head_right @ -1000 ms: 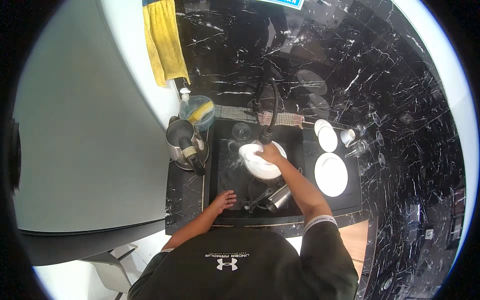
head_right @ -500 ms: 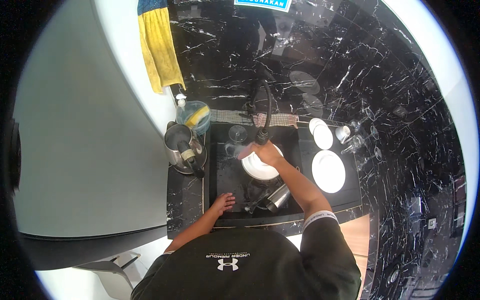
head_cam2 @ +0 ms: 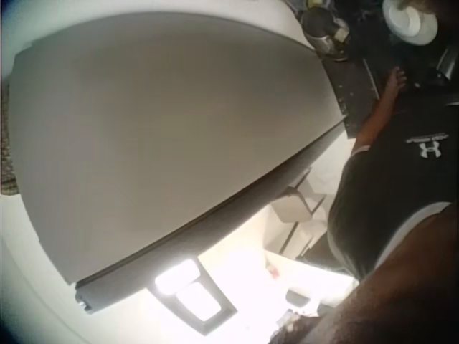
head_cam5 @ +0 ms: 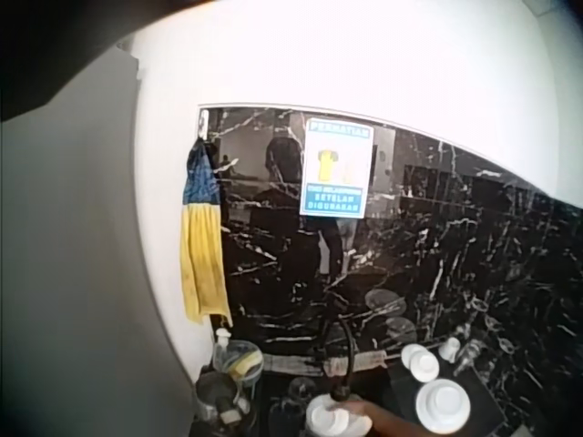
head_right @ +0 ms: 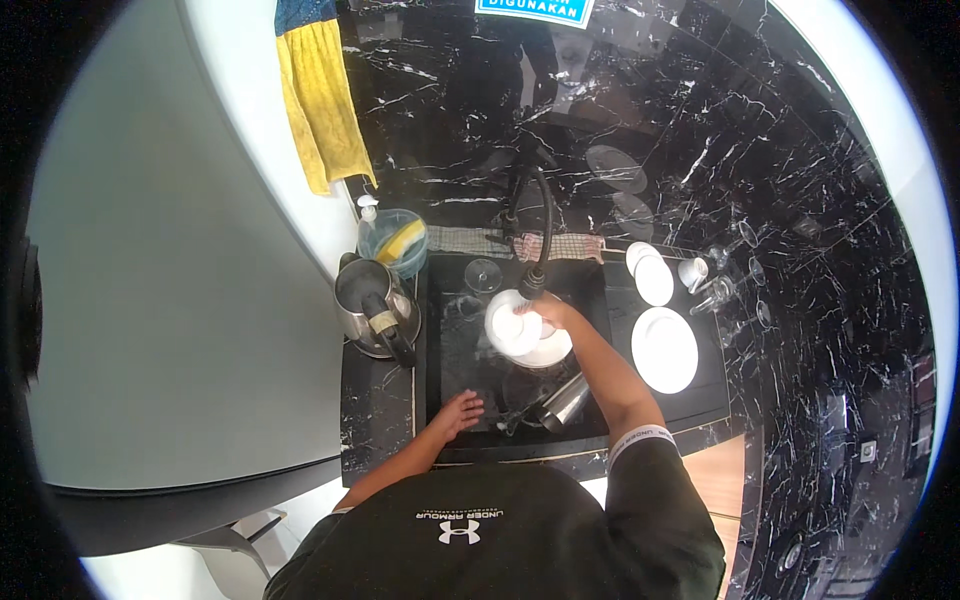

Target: Washing and rinsing various plates, bowls, and mugs in a sink.

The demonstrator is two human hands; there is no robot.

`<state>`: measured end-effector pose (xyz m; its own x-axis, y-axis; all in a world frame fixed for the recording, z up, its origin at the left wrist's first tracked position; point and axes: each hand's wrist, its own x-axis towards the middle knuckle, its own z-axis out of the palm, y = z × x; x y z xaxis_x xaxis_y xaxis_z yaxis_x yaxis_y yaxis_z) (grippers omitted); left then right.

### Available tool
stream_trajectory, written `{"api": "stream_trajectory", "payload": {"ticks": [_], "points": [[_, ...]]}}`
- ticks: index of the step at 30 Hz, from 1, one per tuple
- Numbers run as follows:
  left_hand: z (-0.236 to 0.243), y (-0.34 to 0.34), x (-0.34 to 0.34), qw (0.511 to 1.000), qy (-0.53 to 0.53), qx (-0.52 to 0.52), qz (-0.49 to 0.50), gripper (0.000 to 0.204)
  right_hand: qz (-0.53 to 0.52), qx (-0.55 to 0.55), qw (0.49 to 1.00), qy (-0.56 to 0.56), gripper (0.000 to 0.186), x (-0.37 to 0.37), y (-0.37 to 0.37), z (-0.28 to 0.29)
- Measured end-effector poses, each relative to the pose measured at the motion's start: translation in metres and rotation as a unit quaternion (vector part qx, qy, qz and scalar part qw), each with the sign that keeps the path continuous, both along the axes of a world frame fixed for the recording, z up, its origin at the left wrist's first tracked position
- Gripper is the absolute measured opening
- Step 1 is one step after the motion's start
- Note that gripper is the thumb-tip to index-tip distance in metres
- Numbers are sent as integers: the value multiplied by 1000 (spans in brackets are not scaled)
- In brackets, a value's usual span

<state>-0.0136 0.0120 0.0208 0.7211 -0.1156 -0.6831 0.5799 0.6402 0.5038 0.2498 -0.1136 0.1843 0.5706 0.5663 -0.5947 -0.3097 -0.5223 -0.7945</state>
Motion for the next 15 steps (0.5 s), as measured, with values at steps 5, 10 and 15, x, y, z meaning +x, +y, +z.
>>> {"api": "stream_trajectory", "payload": {"ticks": [5, 10, 15], "points": [[41, 0, 11, 990, -50, -120, 55, 50, 43, 76, 976, 200, 45, -9, -10, -19], [50, -2, 30, 952, -147, -248, 98, 53, 186, 78, 939, 277, 45, -20, -6, -56], [59, 2, 30, 970, -163, -180, 29, 51, 194, -26, 940, 279, 50, -3, 4, -57]]}}
